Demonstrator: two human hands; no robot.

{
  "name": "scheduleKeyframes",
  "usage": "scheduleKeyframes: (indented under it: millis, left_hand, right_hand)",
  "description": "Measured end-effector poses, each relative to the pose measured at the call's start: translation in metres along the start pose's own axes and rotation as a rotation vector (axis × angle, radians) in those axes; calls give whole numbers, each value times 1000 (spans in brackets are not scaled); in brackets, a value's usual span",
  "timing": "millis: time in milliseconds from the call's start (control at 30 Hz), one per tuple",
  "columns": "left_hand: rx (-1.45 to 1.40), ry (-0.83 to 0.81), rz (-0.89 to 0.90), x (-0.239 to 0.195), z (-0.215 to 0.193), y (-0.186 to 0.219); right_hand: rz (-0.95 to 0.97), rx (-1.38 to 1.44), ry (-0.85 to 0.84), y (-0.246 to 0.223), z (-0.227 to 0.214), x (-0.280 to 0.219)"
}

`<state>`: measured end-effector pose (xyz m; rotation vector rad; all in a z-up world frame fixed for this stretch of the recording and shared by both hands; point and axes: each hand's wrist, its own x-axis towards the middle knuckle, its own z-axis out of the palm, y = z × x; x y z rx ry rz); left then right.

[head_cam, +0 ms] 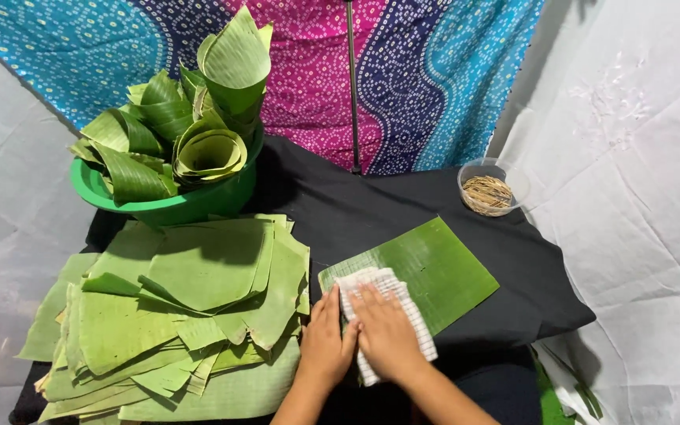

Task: Wiping banana leaves with a cloth, folding them into cones, and pinning them with small wooden sticks.

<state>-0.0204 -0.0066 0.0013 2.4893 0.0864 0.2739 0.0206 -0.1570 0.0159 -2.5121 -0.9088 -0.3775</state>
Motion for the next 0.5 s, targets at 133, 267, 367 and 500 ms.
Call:
scheduleKeyframes:
  millis: [133,267,367,500]
  left_hand:
    - [237,82,99,-7,18,-10]
    - [277,35,79,-7,18,-9]
    - [302,103,124,-8,22,-12]
    - [299,136,125,-9,21,-10]
  right_hand:
    - [216,-86,-71,83,10,0]
    - [362,-232,-104,154,-10,7]
    - [525,-313,-136,168,-25,16]
    - [567,-302,-124,164,-8,19]
